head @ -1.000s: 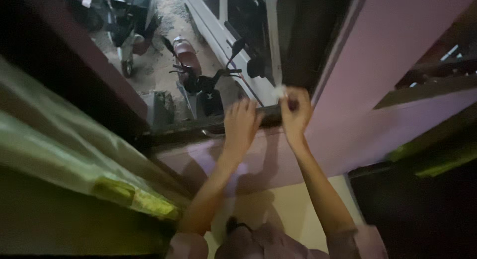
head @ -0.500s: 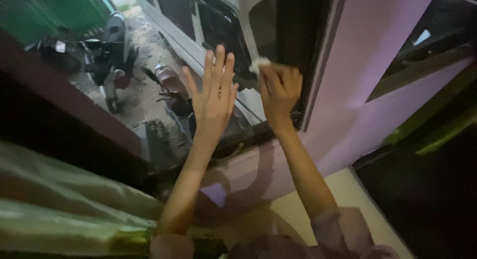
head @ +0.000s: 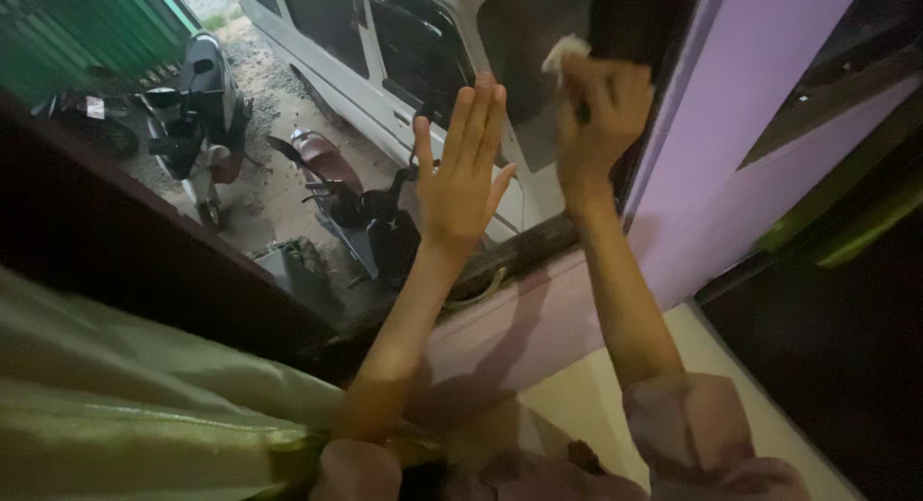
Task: The person cleans a window pane using a white cloth, wiping the glass surface and the metal frame. The person moves around the window to clean different sections, including the lower frame and the curtain rod area.
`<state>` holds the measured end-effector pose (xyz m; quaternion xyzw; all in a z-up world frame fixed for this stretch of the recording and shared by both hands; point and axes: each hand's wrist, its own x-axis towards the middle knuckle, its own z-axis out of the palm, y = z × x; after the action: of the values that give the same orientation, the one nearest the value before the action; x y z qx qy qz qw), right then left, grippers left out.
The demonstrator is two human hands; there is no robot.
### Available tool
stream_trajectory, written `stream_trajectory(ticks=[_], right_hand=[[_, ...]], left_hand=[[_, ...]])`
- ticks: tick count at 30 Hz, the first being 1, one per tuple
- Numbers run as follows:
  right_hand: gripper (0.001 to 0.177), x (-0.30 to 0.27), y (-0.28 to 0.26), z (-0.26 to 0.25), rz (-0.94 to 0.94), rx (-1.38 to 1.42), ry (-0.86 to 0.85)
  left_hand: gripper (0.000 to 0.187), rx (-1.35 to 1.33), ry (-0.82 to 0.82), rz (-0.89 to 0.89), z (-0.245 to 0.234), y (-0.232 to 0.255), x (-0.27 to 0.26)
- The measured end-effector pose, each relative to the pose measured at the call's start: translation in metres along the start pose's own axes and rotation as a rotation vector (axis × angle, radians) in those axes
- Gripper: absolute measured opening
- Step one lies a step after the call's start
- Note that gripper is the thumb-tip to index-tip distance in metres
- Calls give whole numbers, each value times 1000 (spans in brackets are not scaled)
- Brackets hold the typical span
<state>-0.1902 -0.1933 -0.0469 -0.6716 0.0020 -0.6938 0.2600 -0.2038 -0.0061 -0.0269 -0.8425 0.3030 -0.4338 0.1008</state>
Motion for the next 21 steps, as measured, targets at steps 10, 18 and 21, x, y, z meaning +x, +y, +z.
stream_trajectory(ticks=[10, 18, 21], right_hand=[[19, -67, 11, -24, -105, 36, -134], [23, -21, 42, -32, -383, 101, -263], [21, 26, 55, -15, -514, 148, -206]], left_hand=[[111, 40, 23, -40, 1, 9, 5], [104, -139, 93, -118, -2, 11, 2], [105, -58, 94, -200, -3, 20, 6]])
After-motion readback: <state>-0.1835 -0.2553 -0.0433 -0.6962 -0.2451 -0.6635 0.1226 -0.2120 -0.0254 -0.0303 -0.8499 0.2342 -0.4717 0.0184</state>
